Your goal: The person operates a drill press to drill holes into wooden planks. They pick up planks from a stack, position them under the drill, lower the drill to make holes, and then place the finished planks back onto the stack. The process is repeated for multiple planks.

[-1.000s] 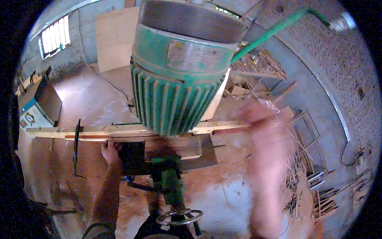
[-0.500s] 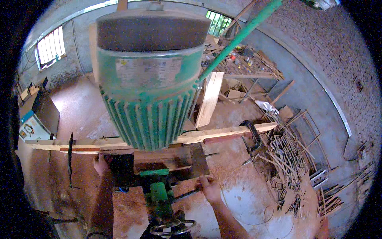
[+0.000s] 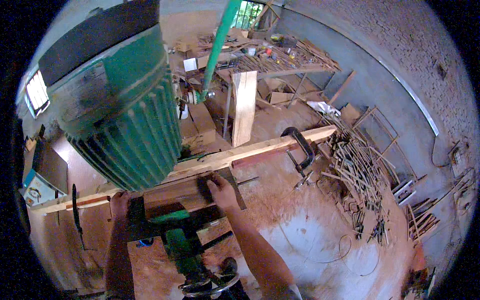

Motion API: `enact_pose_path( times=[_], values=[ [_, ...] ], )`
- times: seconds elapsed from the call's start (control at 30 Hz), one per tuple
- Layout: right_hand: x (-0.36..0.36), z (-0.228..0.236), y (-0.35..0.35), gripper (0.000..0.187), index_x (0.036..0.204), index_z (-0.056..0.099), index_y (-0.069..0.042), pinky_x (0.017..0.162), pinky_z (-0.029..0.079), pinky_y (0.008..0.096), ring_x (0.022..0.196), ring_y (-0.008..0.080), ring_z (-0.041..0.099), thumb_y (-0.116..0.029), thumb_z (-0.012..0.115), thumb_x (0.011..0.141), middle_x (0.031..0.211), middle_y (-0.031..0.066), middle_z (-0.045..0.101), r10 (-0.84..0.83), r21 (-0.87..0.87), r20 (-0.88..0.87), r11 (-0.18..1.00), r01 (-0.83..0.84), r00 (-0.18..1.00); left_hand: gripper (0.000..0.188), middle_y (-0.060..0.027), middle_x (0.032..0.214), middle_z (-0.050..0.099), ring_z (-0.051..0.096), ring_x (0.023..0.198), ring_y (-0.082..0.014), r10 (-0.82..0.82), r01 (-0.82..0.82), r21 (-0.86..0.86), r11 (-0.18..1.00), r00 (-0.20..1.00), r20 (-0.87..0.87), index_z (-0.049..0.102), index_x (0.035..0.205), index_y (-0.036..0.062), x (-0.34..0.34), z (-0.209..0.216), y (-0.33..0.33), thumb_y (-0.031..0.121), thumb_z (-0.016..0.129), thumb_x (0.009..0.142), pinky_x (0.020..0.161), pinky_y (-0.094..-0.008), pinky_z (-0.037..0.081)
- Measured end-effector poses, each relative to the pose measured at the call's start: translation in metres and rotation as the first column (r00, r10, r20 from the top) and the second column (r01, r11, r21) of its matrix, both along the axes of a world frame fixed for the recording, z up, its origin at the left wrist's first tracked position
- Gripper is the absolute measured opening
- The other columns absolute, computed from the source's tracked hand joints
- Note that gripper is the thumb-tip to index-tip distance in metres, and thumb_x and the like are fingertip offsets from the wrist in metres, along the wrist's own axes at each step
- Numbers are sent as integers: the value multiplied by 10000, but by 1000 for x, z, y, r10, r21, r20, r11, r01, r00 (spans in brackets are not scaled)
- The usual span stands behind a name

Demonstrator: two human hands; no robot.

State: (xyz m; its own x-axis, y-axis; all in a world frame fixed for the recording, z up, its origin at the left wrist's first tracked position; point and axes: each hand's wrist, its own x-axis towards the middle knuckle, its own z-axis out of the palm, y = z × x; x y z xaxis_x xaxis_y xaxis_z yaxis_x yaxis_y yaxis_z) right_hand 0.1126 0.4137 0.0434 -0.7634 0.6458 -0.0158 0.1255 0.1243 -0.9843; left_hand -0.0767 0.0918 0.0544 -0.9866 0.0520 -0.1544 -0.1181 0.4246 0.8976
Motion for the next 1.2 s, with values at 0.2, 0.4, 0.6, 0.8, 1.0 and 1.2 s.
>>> enact_pose_path(
  times=[0.2,0.4,0.6,0.8,1.0,1.2],
  values=[
    [-17,-15,11,458,1251,510,49,910,426,281,1050,192,553,-240,583,902,1148,150,600,2,-111,13,994,0,1000,240,-41,708,617,541,549,-119,30,-29,204,979,1000,-2,656,923,-16,-8,-35,0,195,628,812,520,-282,426],
    [-7,-24,36,462,1265,499,44,945,403,289,1088,194,524,-252,565,915,1187,124,577,-108,-121,-34,987,103,994,397,-217,1034,643,578,1007,-413,-157,110,-347,931,982,-108,609,1077,2,10,-17,49,306,598,822,846,-435,453],
    [-7,-26,34,494,1323,448,8,877,431,300,1096,163,504,-247,568,917,1246,98,537,-169,-345,-90,930,129,981,416,-208,1168,590,542,1091,-376,-227,183,-155,971,909,-349,561,1179,28,-5,-61,45,275,579,844,902,-406,431],
    [2,-16,32,511,1347,425,-36,839,445,320,1057,164,516,-282,567,922,1230,59,539,-178,-522,-118,848,91,977,344,-191,1170,589,528,1094,-379,-224,222,-62,973,848,-480,581,1154,44,-12,-89,43,217,544,860,937,-407,416],
    [57,-23,-16,489,1301,451,5,838,463,303,989,187,576,-292,558,928,1170,111,567,-246,-508,28,831,226,969,278,-195,1069,626,570,1008,-382,-394,275,-367,889,867,-305,613,1082,53,1,-56,49,127,503,838,862,-433,465],
    [49,29,-29,504,1269,458,91,807,490,296,904,186,604,-249,577,916,1073,129,605,82,-395,101,918,-35,992,240,-184,971,646,598,926,-362,-411,337,-239,911,795,-446,647,972,50,-15,-75,41,158,504,812,812,-447,483]
  ],
)
